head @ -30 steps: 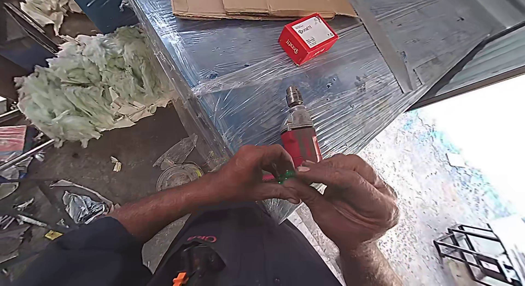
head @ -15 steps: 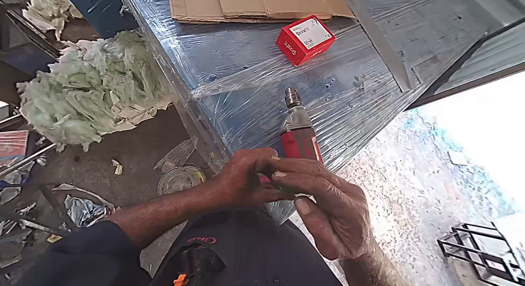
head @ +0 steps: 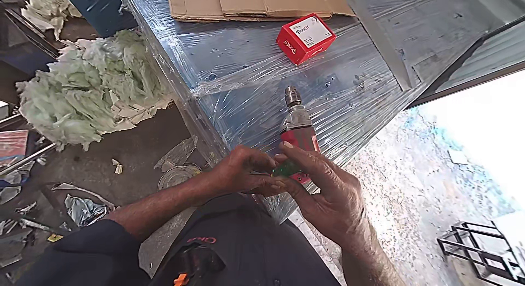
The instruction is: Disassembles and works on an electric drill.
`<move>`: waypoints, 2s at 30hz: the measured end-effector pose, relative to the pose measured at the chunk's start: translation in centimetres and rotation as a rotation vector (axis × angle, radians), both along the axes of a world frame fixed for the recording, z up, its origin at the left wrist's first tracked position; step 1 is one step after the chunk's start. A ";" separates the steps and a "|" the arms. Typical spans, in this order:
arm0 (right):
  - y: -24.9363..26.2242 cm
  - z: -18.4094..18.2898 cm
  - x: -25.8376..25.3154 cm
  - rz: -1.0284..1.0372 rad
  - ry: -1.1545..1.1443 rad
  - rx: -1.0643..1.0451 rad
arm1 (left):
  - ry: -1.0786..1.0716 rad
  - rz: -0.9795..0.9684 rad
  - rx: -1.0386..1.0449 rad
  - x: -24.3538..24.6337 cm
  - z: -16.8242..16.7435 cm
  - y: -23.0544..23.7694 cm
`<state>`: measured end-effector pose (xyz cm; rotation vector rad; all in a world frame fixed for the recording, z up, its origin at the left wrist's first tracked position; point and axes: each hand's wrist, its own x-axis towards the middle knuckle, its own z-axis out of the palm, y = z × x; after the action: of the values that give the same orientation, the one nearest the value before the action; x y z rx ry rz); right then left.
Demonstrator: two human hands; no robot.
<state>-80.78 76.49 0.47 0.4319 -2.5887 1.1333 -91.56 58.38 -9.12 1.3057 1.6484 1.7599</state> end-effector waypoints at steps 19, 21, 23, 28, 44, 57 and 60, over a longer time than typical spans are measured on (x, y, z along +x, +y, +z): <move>0.1 0.7 0.0 -0.154 0.189 0.034 | 0.074 -0.078 0.115 0.1 -0.2 0.6; 0.1 0.7 -0.1 -0.154 0.190 0.034 | 0.076 -0.081 0.122 0.1 -0.2 0.7; 0.2 0.7 -0.1 -0.154 0.189 0.038 | 0.071 -0.084 0.124 0.0 -0.3 0.8; 0.3 0.6 -0.1 -0.166 0.183 0.052 | 0.066 -0.095 0.118 -0.1 -0.6 1.0; -0.8 1.0 -0.2 0.008 0.092 0.010 | 0.118 -0.014 0.106 0.3 -1.3 0.3; -0.7 0.8 -0.8 -0.123 0.197 -0.020 | -0.080 -0.174 0.153 -0.1 0.4 0.2; -0.4 1.0 -0.6 -0.104 0.181 -0.018 | -0.092 -0.297 0.166 -0.9 1.9 -0.5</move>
<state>-81.36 76.06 1.48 0.3733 -2.4130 1.0322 -92.42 57.89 -7.23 1.4339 1.2089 1.7728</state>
